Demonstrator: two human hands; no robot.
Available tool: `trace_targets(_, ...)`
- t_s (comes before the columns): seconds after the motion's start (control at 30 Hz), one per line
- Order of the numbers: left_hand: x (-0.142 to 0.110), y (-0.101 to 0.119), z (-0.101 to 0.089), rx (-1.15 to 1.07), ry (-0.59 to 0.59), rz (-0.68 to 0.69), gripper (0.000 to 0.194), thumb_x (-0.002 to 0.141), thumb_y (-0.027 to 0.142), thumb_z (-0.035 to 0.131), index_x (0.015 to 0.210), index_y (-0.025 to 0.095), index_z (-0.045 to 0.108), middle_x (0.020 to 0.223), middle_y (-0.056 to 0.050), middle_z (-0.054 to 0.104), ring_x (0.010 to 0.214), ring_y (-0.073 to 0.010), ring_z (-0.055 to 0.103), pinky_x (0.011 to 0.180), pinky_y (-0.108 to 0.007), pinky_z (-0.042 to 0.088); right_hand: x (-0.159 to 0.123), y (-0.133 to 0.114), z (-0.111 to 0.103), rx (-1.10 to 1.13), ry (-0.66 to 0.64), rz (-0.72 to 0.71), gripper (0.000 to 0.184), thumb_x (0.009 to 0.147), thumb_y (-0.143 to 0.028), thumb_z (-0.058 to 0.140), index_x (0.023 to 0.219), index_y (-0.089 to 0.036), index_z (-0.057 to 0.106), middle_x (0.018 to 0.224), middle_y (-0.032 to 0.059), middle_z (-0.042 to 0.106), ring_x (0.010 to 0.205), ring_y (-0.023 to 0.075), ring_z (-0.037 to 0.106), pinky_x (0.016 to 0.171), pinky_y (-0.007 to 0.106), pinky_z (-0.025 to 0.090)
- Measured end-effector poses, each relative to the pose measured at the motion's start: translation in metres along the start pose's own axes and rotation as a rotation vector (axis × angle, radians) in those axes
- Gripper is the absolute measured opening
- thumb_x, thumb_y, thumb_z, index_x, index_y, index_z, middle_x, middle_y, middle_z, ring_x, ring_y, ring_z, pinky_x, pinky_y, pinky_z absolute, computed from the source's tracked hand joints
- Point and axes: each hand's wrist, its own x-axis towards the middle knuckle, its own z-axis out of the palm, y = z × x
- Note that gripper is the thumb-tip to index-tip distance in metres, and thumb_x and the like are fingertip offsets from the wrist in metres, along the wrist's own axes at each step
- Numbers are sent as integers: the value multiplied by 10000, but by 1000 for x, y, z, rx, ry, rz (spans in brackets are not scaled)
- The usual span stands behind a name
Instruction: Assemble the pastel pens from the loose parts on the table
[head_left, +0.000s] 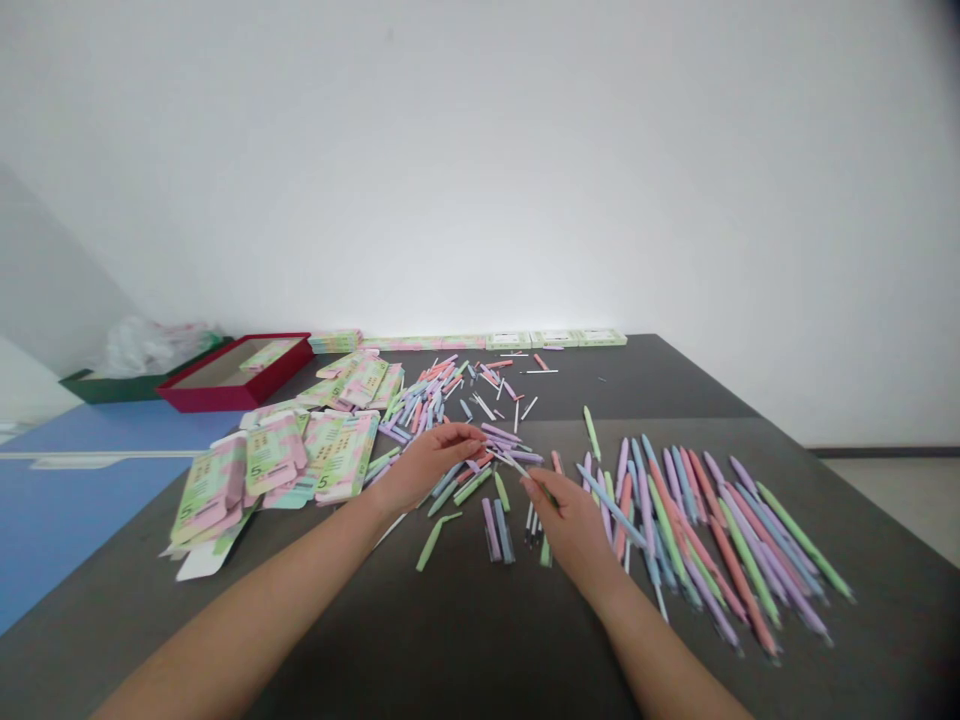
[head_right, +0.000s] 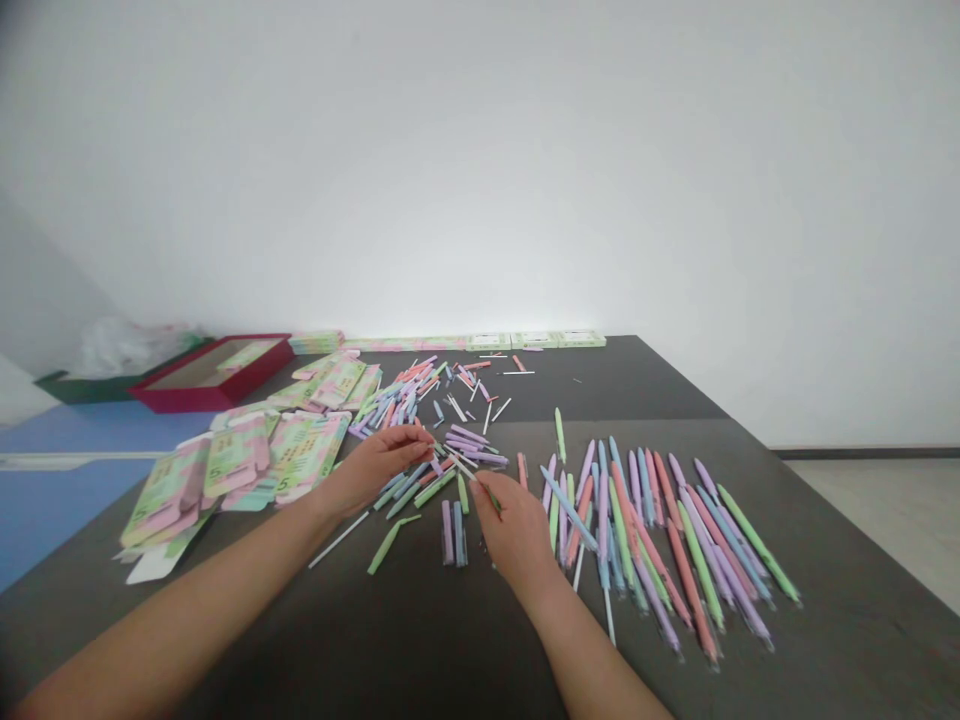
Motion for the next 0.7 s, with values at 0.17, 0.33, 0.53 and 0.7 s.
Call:
trace_targets(0.17, -1, 0, -3, 47, 4, 36, 249, 718, 370, 644, 861, 165, 646, 815, -13, 644, 778, -135, 595, 781, -275, 437, -1, 2, 2, -1, -25, -17, 277, 894, -318, 397, 956, -211, 644, 949, 57, 692, 894, 203, 626, 778, 313, 449)
trace_targets(0.33, 1, 0, -4, 153, -24, 37, 268, 740, 388, 611, 882, 163, 639, 824, -19, 650, 785, -141, 595, 760, -265, 442, -1, 4, 3, -1, -37, -20, 286, 897, -333, 394, 969, -211, 643, 969, 67, 689, 910, 210, 623, 789, 331, 450)
trace_targets(0.53, 1, 8, -6, 311, -93, 82, 256, 780, 370, 555, 878, 153, 648, 820, -26, 653, 766, -139, 587, 739, -250, 436, 0, 3, 2, -32, -46, -26, 275, 895, -321, 401, 951, -217, 649, 936, 59, 691, 879, 205, 627, 770, 316, 445)
trace_targets(0.7, 2, 14, -8, 414, -136, 94, 256, 781, 374, 550, 884, 162, 649, 793, -17, 636, 727, -133, 574, 669, -232, 431, 0, 2, 1, -78, -75, -43, 267, 895, -310, 404, 958, -220, 647, 933, 58, 688, 853, 204, 626, 734, 305, 445)
